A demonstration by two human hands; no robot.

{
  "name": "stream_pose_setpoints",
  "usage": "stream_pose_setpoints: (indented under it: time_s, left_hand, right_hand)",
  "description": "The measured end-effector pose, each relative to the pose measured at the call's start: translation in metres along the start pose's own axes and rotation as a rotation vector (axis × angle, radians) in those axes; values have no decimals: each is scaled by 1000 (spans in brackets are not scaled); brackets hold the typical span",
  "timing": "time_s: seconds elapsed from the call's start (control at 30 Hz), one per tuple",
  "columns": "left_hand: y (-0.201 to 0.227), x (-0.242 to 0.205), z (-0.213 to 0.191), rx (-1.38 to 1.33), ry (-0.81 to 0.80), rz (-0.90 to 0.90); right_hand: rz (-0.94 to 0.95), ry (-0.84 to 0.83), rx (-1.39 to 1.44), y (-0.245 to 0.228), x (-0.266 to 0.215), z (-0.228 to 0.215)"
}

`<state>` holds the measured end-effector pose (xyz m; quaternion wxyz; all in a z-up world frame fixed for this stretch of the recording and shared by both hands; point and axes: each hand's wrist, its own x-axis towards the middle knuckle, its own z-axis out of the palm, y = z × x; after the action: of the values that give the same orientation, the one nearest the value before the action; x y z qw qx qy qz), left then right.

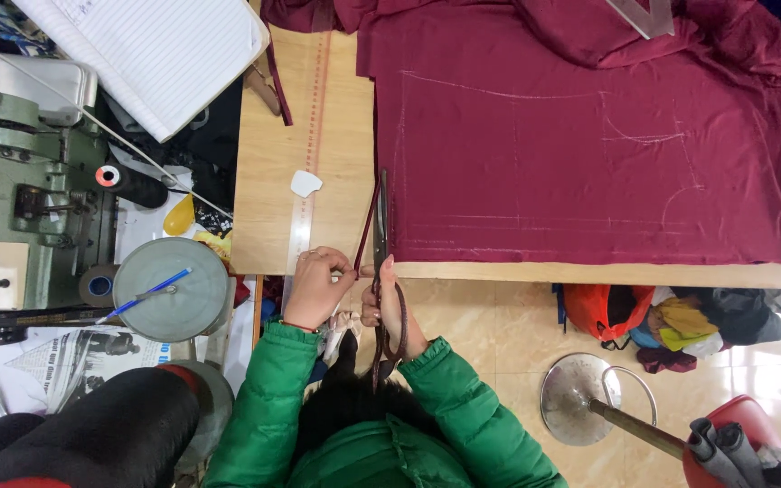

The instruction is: The person uses shears to cut a large piece of maroon fabric laid out on a wooden table. They follow white chalk lines drawn on the material, cutting out a garment pattern and removing excess fabric pieces.

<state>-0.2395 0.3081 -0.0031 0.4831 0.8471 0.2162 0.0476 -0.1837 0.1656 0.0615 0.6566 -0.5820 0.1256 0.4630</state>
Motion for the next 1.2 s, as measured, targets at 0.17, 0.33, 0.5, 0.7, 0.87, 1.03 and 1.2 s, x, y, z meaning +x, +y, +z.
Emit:
stream_pose_setpoints:
  time_s: [0.17, 0.33, 0.5, 0.7, 0.87, 1.03, 1.2]
  left_hand:
    - [-3, -6, 2, 24, 29, -13]
    - [2, -9, 0, 31, 53, -25]
    - [2, -12, 2, 43, 84, -26]
    - [7, -19, -2, 42, 123, -47]
    - [4, -22, -1, 82, 136, -44]
    - [5, -23, -4, 78, 139, -40]
    - [9, -27, -9, 71, 146, -46]
  right_hand:
    - [34, 39, 0, -15, 19, 4]
    - [44, 63, 10, -26, 24, 13]
    - [28, 33, 60, -25, 23, 11]
    - [28, 22, 49, -27, 34, 8]
    - [19, 21, 36, -39, 51, 12]
    - [15, 25, 28, -47, 55, 15]
    - [29, 24, 58, -43, 60, 10]
